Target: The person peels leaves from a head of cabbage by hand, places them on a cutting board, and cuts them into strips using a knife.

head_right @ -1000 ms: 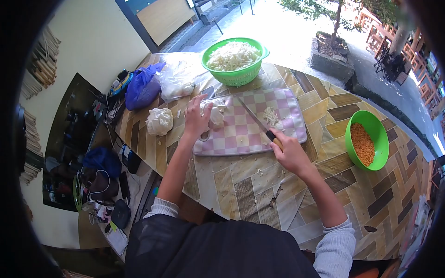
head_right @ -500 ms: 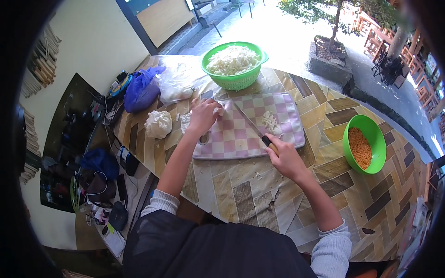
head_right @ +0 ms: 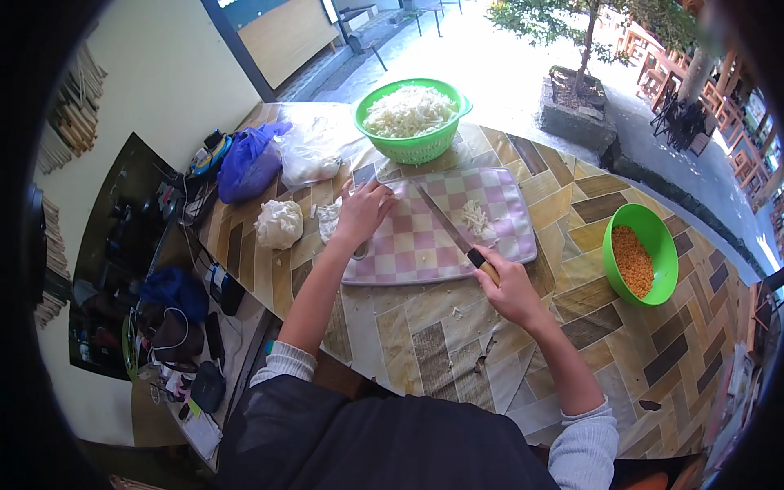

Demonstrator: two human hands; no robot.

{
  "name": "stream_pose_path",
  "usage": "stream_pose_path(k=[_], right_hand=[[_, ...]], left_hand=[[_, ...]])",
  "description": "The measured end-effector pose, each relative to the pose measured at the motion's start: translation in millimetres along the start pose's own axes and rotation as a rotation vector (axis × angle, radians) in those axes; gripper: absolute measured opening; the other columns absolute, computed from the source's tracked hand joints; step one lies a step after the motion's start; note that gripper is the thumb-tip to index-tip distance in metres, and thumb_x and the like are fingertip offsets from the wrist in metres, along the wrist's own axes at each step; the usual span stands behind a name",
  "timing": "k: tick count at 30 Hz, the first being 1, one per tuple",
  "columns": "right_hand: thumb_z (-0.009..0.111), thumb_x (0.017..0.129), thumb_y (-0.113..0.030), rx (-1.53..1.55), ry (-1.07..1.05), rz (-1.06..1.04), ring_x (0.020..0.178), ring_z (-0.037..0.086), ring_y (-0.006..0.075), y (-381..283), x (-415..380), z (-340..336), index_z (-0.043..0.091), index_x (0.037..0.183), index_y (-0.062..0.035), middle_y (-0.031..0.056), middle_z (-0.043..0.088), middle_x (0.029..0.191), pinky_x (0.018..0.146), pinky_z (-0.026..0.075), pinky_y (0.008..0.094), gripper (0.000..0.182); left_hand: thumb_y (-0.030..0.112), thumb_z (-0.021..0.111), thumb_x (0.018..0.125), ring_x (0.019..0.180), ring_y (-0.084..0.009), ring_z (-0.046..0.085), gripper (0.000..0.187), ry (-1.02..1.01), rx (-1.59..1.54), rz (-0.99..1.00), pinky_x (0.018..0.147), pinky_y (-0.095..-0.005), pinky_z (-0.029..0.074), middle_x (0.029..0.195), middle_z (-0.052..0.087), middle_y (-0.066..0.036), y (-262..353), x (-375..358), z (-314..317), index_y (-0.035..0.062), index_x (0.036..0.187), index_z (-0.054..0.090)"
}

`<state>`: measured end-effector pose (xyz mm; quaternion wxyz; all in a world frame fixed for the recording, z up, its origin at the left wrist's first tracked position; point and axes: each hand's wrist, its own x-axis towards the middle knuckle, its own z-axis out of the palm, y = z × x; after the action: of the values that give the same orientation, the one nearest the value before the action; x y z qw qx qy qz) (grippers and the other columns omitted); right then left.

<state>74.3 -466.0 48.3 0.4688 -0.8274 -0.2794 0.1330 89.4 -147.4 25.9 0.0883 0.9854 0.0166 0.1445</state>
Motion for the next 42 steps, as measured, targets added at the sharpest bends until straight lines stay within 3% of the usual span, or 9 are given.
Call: stream_pose_path(k=[6,10,13,17,23,26,29,32,42], right_hand=[[0.06,0.089,-0.01,0.008,0.02,-0.005,0.101,0.065,0.0362,0,-4,-3,0.053,0.128,0.0038,0.0251,0.065,0.11,0.087,0.049,0.0361,0.042],[0.06,0.089,-0.01,0.04,0.038,0.032,0.101,0.065,0.0363,4,-4,-1,0.053,0.127,0.0043,0.0254,0.065,0.11,0.088,0.049,0.036,0.041],[0.06,0.089,-0.011,0.077,0.026,0.016,0.102,0.065,0.0365,3,-3,5,0.053,0.127,0.0048,0.0257,0.064,0.111,0.088,0.049,0.0359,0.041],[0.062,0.088,-0.011,0.061,0.023,0.001,0.102,0.065,0.0363,-2,-5,7,0.053,0.127,0.0048,0.026,0.064,0.111,0.088,0.049,0.0359,0.042],[0.061,0.091,-0.014,0.045,0.08,0.067,0.1,0.066,0.0359,5,-9,1,0.054,0.126,0.0045,0.0251,0.066,0.108,0.086,0.049,0.0359,0.041],[0.059,0.092,-0.016,0.028,0.119,0.033,0.099,0.066,0.0369,2,-7,5,0.054,0.123,0.0045,0.0254,0.066,0.105,0.085,0.05,0.0371,0.038],[0.059,0.093,-0.014,-0.053,0.119,-0.059,0.092,0.067,0.0318,5,-2,15,0.052,0.128,0.0025,0.0227,0.066,0.105,0.083,0.05,0.0362,0.04],[0.055,0.092,-0.012,-0.173,0.07,-0.091,0.092,0.062,0.0425,-17,2,20,0.048,0.133,0.0016,0.0274,0.064,0.099,0.079,0.048,0.0458,0.043],[0.049,0.094,-0.01,-0.34,-0.046,-0.122,0.082,0.062,0.0427,-19,7,36,0.038,0.143,0.0003,0.0266,0.062,0.09,0.075,0.048,0.0482,0.051]], left_hand=[[0.022,0.042,0.1,0.092,-0.0349,0.062,0.025,0.104,-0.366,0.052,0.102,-0.0523,0.033,0.093,0.065,-0.016,17,-3,-25,0.0046,0.097,0.059],[0.019,0.05,0.095,0.088,-0.0362,0.062,0.024,-0.163,-0.394,0.249,0.084,-0.0442,0.046,0.089,0.065,-0.018,30,-12,-25,0.0004,0.097,0.065],[0.022,0.052,0.095,0.09,-0.0348,0.063,0.025,-0.309,-0.349,0.313,0.086,-0.0443,0.045,0.093,0.065,-0.015,39,-17,-8,0.0025,0.101,0.066],[0.022,0.06,0.091,0.097,-0.0292,0.062,0.017,0.094,-0.334,0.332,0.091,-0.0445,0.041,0.094,0.064,-0.009,46,-18,-3,0.0079,0.099,0.066],[0.015,0.066,0.087,0.1,-0.0274,0.06,0.013,0.054,-0.544,0.119,0.094,-0.042,0.04,0.101,0.063,-0.008,36,-33,-12,0.0068,0.096,0.063],[0.016,0.069,0.084,0.102,-0.0275,0.06,0.016,0.102,-0.514,0.192,0.093,-0.0402,0.042,0.102,0.064,-0.006,42,-46,-2,0.0071,0.096,0.064],[0.013,0.069,0.082,0.103,-0.027,0.06,0.016,0.159,-0.429,0.233,0.093,-0.0386,0.043,0.104,0.066,-0.005,52,-52,6,0.0071,0.096,0.066],[0.01,0.067,0.082,0.103,-0.0265,0.06,0.014,0.174,-0.436,0.251,0.093,-0.0382,0.044,0.104,0.066,-0.005,52,-51,19,0.0069,0.095,0.067],[0.008,0.066,0.081,0.098,-0.0252,0.063,0.01,0.17,-0.484,0.2,0.092,-0.0376,0.044,0.096,0.07,-0.006,51,-50,22,0.0063,0.091,0.07]])
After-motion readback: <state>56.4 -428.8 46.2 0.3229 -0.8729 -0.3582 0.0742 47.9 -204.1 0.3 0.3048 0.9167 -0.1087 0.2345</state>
